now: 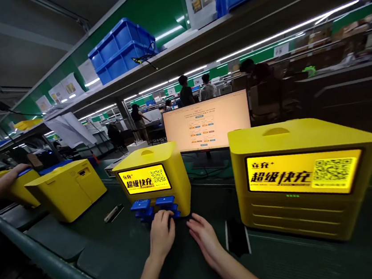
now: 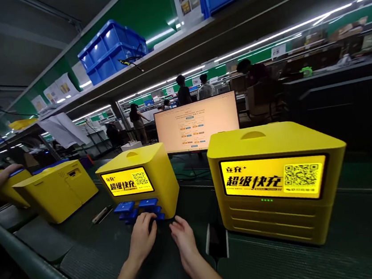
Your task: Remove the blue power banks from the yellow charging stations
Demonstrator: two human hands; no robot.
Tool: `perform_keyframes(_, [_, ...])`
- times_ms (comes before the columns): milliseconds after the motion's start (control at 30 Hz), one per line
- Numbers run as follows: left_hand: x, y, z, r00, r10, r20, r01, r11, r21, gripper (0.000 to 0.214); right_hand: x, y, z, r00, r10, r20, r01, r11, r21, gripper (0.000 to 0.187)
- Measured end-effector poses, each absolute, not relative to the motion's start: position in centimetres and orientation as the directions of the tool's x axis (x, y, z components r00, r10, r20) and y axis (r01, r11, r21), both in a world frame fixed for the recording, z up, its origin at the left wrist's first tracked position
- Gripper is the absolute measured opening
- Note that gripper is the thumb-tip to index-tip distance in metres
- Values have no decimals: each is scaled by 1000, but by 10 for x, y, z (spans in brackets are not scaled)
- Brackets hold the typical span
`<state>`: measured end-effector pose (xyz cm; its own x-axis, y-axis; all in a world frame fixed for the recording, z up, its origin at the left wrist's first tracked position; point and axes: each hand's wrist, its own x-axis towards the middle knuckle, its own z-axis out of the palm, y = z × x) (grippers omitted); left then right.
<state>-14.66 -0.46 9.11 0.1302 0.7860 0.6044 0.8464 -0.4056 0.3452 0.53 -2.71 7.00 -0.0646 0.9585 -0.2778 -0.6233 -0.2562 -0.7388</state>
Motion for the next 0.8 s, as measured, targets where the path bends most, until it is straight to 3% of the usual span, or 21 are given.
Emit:
perform_keyframes(100, [-154, 6, 103, 203, 753, 626, 853, -450, 264, 20, 76, -59, 56, -82, 964, -254, -539, -257, -802, 45])
perform_keyframes(200, [-157, 16, 121, 185, 716, 673, 873, -435, 222, 31, 174, -92, 47, 28, 967, -254, -449, -215, -867, 36])
perform_keyframes(300, [-120, 25, 151, 139, 788, 600, 852, -404, 332, 39, 274, -112, 64, 263, 946, -189, -280, -113, -953, 35])
perform_keyframes(400, [-35, 31, 193, 100, 882, 460, 589, -426, 687, 46, 340, -113, 109, 568, 823, -10, -111, 64, -992, 44])
perform_keyframes(467, [31, 34, 222, 149, 922, 356, 241, -383, 892, 55, 355, -104, 142, 634, 765, 115, -43, 183, -982, 49])
perform_keyframes(500, [60, 36, 234, 205, 944, 257, 69, -276, 959, 54, 356, -98, 155, 614, 774, 154, -34, 222, -974, 50])
perform_keyframes(600, [111, 35, 257, 290, 942, 169, -149, -130, 980, 46, 341, -89, 176, 535, 822, 195, -57, 265, -963, 51])
perform_keyframes(800, [64, -43, 229, 303, 905, 299, -259, -223, 940, 61, 328, -127, 143, 704, 683, 196, -129, 394, -910, 49])
